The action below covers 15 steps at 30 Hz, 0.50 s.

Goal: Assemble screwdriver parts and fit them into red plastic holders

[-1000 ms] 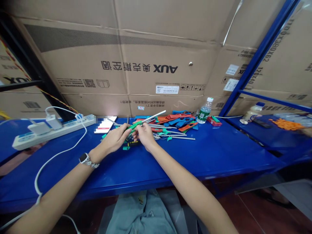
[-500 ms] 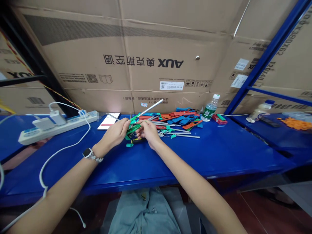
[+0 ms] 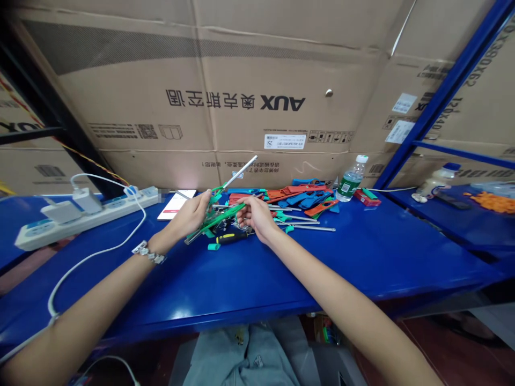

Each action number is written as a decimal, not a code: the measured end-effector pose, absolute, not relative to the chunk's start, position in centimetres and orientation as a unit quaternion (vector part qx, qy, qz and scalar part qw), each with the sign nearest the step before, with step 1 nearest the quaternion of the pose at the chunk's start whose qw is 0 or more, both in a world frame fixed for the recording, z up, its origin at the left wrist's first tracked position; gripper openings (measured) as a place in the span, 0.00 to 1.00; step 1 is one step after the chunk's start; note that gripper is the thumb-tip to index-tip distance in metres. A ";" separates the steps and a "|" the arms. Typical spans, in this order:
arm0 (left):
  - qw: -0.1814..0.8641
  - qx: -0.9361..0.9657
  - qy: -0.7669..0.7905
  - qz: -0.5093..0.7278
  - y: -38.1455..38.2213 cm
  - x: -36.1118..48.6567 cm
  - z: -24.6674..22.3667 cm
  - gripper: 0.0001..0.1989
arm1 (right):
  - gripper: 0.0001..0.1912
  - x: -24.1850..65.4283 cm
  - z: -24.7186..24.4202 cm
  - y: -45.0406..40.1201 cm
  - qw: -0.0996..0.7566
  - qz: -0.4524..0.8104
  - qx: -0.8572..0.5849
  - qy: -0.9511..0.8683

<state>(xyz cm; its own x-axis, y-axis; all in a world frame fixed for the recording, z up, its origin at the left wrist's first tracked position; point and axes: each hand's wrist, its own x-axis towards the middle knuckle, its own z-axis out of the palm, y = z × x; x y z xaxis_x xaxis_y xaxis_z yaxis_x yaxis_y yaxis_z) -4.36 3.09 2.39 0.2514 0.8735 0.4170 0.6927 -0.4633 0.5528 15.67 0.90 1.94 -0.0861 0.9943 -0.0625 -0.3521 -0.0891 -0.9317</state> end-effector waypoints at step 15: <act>0.119 0.821 0.458 0.319 5.3 -1.4 3.3 0.25 | 0.11 23.8 2.2 1.3 0.619 0.531 -0.469 -0.340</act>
